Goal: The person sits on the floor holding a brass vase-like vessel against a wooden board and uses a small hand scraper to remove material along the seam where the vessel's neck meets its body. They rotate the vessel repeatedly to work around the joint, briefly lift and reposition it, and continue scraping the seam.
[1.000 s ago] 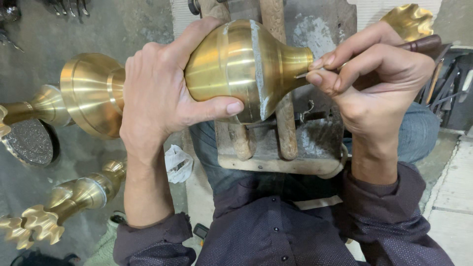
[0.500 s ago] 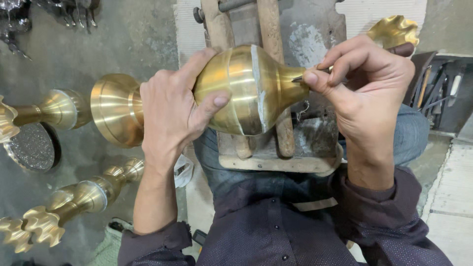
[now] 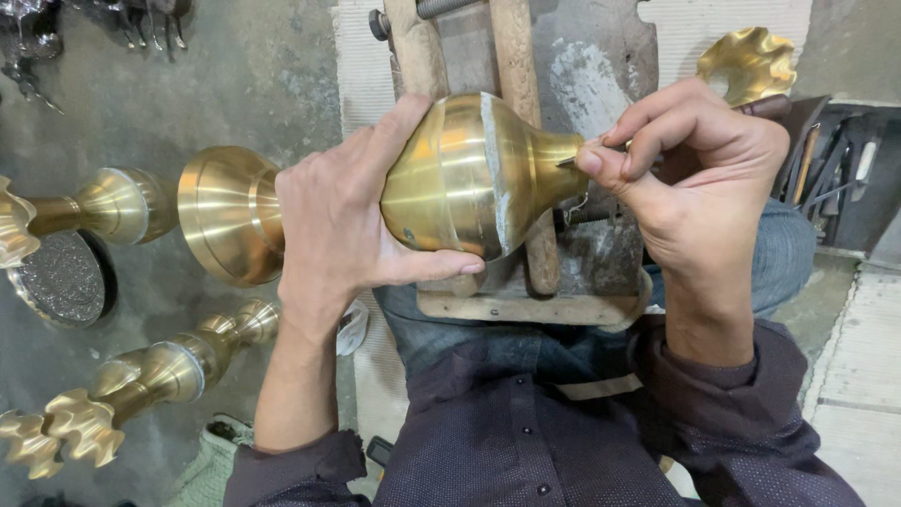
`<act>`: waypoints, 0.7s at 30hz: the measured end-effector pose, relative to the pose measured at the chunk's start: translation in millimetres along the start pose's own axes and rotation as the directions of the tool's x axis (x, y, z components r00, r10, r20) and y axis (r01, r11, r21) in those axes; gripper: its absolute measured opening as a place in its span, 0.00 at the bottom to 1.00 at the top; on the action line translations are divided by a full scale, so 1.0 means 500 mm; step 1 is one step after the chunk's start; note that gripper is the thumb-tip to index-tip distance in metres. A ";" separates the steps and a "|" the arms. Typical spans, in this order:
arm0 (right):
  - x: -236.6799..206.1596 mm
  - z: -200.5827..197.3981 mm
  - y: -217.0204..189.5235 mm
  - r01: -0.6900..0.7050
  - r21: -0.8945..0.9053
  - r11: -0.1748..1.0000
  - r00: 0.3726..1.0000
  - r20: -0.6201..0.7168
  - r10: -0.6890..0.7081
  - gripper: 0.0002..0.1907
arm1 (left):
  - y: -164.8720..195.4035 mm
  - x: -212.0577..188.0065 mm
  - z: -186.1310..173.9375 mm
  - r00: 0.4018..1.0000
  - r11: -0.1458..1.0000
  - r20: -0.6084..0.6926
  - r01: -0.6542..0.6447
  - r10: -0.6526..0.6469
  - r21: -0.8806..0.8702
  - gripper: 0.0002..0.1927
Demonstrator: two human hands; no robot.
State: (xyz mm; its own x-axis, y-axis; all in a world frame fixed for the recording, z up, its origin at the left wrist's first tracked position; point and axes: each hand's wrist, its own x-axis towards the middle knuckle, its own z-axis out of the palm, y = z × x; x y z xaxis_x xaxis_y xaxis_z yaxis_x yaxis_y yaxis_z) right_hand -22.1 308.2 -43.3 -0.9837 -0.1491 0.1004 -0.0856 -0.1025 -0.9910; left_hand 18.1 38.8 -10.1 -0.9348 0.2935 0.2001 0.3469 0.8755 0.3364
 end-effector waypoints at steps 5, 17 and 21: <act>0.001 -0.008 0.007 -0.011 0.002 1.000 1.000 0.014 0.011 0.13 | -0.002 0.001 0.001 1.000 1.000 -0.011 -0.002 0.002 -0.014 0.60; -0.053 0.013 -0.005 0.002 0.071 0.997 0.993 -0.122 0.006 0.13 | 0.027 -0.041 0.007 0.999 0.996 -0.033 -0.007 0.010 0.088 0.63; -0.070 0.019 -0.018 -0.006 0.024 1.000 0.988 -0.155 0.009 0.14 | 0.036 -0.064 0.023 0.996 0.993 -0.081 -0.025 0.035 0.117 0.62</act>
State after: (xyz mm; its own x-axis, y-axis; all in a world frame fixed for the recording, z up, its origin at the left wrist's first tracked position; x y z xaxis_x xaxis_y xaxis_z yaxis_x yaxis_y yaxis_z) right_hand 14.4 305.2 -37.2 -0.9971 0.0040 0.0762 -0.0761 -0.1254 -0.9892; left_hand 53.4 49.6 -21.1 -0.9129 0.2913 0.2859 0.3587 0.9068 0.2215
